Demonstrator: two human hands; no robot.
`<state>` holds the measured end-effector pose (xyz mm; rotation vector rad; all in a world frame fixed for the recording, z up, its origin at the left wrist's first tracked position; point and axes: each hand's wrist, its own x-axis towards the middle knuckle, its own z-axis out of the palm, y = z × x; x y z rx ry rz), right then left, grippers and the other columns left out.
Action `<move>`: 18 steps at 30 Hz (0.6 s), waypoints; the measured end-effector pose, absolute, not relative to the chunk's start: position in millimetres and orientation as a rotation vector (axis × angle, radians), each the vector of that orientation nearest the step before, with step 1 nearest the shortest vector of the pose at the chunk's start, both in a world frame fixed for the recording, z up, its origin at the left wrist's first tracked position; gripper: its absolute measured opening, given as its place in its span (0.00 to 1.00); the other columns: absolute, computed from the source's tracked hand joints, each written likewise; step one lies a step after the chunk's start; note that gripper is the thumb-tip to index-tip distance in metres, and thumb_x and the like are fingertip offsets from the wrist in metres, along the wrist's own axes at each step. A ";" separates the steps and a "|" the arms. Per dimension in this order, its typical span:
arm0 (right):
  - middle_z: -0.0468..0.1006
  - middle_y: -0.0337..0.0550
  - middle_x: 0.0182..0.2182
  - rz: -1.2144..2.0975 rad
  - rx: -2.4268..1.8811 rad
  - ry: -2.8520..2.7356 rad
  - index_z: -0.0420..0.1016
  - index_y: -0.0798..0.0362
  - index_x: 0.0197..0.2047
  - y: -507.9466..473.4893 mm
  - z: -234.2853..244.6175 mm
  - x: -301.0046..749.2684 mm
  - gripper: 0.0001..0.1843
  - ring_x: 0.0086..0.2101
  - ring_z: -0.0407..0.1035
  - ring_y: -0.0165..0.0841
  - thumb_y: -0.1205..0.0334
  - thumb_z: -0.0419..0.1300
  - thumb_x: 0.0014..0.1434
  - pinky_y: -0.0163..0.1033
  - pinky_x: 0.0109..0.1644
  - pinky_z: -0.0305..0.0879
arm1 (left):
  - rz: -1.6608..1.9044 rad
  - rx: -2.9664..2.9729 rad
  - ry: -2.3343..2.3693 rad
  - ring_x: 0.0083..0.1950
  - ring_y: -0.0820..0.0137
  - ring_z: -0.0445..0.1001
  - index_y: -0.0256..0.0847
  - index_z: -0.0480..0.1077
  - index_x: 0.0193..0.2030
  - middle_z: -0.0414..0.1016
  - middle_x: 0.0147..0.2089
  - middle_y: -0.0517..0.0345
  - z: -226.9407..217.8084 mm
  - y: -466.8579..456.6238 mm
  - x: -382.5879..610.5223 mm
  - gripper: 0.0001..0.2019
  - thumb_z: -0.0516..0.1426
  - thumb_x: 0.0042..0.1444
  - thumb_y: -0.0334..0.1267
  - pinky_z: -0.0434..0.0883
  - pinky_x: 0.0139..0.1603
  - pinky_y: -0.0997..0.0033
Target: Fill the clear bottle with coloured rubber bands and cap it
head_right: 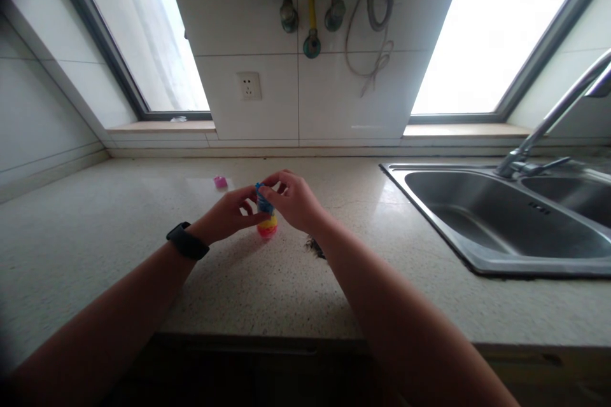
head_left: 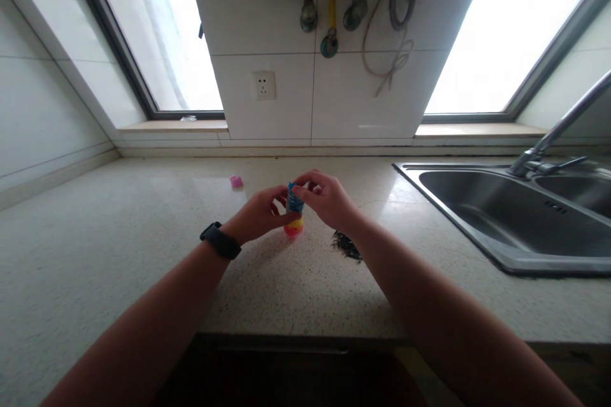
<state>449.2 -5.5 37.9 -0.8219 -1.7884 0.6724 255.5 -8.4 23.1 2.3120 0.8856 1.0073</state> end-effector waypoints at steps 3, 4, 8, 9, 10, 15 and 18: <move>0.73 0.43 0.37 0.623 -0.839 -1.815 0.79 0.55 0.39 -4.7 36.4 449.4 0.12 0.30 0.64 0.27 0.54 0.63 0.59 0.36 0.33 0.61 | 1.005 2.307 0.880 0.37 0.74 0.72 0.37 0.72 0.46 0.74 0.39 0.56 24.2 -9.8 255.7 0.14 0.64 0.56 0.40 0.69 0.31 0.76; 0.73 0.44 0.38 0.617 -0.843 -1.821 0.79 0.55 0.40 -4.6 35.9 449.7 0.12 0.30 0.64 0.27 0.54 0.62 0.60 0.36 0.34 0.62 | 1.008 2.306 0.881 0.37 0.74 0.72 0.37 0.72 0.46 0.74 0.39 0.56 24.6 -10.1 255.8 0.14 0.64 0.56 0.40 0.69 0.31 0.77; 0.73 0.45 0.39 0.616 -0.848 -1.839 0.79 0.55 0.41 -4.8 35.8 452.1 0.14 0.31 0.65 0.28 0.53 0.61 0.61 0.37 0.35 0.63 | 1.002 2.306 0.887 0.37 0.73 0.72 0.37 0.72 0.47 0.75 0.40 0.56 24.7 -9.9 255.7 0.14 0.64 0.56 0.40 0.70 0.32 0.76; 0.73 0.45 0.40 0.617 -0.849 -1.842 0.78 0.55 0.42 -4.8 36.2 452.8 0.14 0.32 0.66 0.28 0.53 0.61 0.61 0.37 0.36 0.63 | 1.001 2.306 0.890 0.38 0.73 0.72 0.38 0.72 0.48 0.75 0.40 0.55 24.2 -9.5 255.5 0.15 0.64 0.56 0.40 0.70 0.32 0.76; 0.74 0.46 0.40 0.617 -0.849 -1.843 0.78 0.55 0.42 -4.8 36.8 453.5 0.14 0.32 0.66 0.28 0.53 0.61 0.61 0.37 0.36 0.64 | 1.003 2.305 0.893 0.38 0.72 0.72 0.38 0.71 0.49 0.75 0.41 0.55 23.5 -9.0 255.2 0.16 0.64 0.56 0.40 0.70 0.32 0.75; 0.76 0.45 0.38 0.627 -0.861 -1.811 0.77 0.54 0.44 -5.0 40.1 457.8 0.15 0.34 0.67 0.30 0.53 0.59 0.63 0.38 0.37 0.63 | 1.005 2.292 0.881 0.44 0.70 0.73 0.41 0.66 0.58 0.74 0.46 0.53 19.9 -7.9 252.1 0.24 0.64 0.56 0.42 0.73 0.34 0.75; 0.76 0.45 0.36 0.674 -0.884 -1.801 0.75 0.55 0.46 -5.5 40.5 462.3 0.17 0.33 0.67 0.30 0.51 0.58 0.63 0.38 0.36 0.63 | 1.039 2.268 0.891 0.45 0.69 0.73 0.43 0.61 0.62 0.72 0.50 0.50 19.0 -9.0 250.2 0.30 0.66 0.55 0.43 0.74 0.35 0.74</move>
